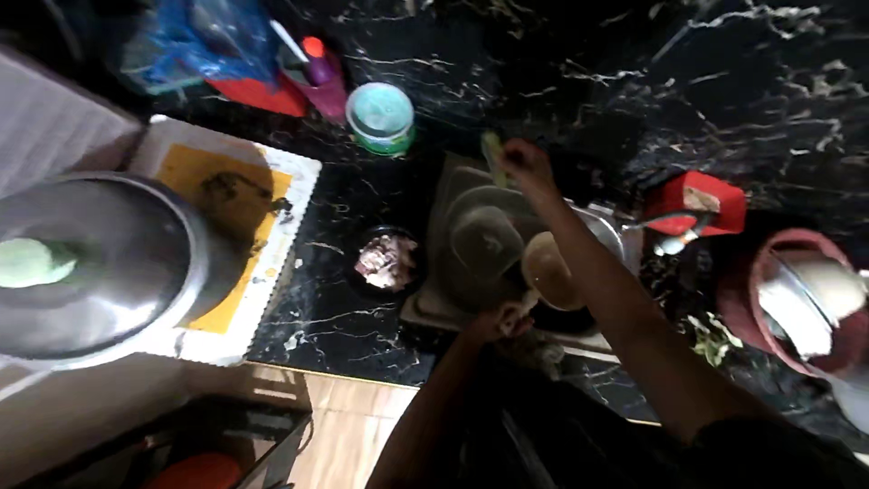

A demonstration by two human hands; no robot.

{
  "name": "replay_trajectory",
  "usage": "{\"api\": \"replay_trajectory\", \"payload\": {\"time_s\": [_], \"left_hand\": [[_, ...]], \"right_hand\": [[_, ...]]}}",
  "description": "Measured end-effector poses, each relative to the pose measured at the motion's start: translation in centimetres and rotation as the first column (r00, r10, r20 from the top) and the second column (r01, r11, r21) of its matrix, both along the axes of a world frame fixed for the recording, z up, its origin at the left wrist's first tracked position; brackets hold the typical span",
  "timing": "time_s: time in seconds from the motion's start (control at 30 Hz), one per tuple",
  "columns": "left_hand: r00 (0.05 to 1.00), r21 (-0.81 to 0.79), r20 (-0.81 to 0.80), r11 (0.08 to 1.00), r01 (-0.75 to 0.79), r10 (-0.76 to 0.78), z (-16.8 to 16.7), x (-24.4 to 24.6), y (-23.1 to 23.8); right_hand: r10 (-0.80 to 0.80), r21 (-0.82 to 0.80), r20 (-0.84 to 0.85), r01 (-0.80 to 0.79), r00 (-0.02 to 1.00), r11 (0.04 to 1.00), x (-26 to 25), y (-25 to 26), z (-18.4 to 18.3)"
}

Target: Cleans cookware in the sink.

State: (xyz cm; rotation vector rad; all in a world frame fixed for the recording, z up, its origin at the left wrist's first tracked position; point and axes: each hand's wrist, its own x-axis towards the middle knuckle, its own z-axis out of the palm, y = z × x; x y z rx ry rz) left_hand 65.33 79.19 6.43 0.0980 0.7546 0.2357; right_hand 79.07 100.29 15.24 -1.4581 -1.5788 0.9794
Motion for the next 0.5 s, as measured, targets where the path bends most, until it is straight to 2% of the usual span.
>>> {"api": "replay_trajectory", "payload": {"time_s": [0.07, 0.13, 0.17, 0.23, 0.33, 0.4, 0.43, 0.5], "left_hand": [[0.994, -0.111, 0.047, 0.990, -0.090, 0.096, 0.1, 0.6, 0.3], [0.994, -0.184, 0.064, 0.980, -0.075, 0.089, 0.2, 1.3, 0.7], [0.996, -0.209, 0.066, 0.977, -0.044, 0.059, 0.2, 1.7, 0.9], [0.999, -0.158, 0.029, 0.987, 0.032, -0.028, 1.1, 2.7, 1.3], [0.944, 0.094, -0.240, 0.963, 0.254, -0.226, 3.8, 4.8, 1.1], [0.815, 0.241, -0.488, 0.849, 0.470, -0.312, 5.6, 5.7, 0.6], [0.725, 0.288, -0.599, 0.753, 0.591, -0.340, 6.7, 5.9, 0.4], [0.520, 0.308, -0.774, 0.503, 0.808, -0.361, 8.8, 6.1, 0.2]], "right_hand": [[-0.105, -0.171, -0.113, 0.085, 0.988, 0.982, 5.9, -5.7, -1.7], [-0.228, -0.410, -0.136, 0.155, 0.964, 0.899, 9.9, -11.7, -2.0], [-0.258, -0.462, -0.113, 0.179, 0.959, 0.869, 11.5, -13.9, -2.4], [-0.259, -0.443, -0.035, 0.218, 0.965, 0.870, 13.8, -16.3, -4.4], [-0.194, -0.290, 0.133, 0.225, 0.972, 0.930, 15.3, -18.4, -5.3], [-0.078, -0.093, 0.255, 0.104, 0.964, 0.990, 14.9, -19.4, -4.5], [0.028, 0.006, 0.318, -0.031, 0.948, 0.999, 14.5, -19.9, -4.2], [0.257, 0.117, 0.491, -0.355, 0.832, 0.927, 14.0, -20.3, -3.9]]}}
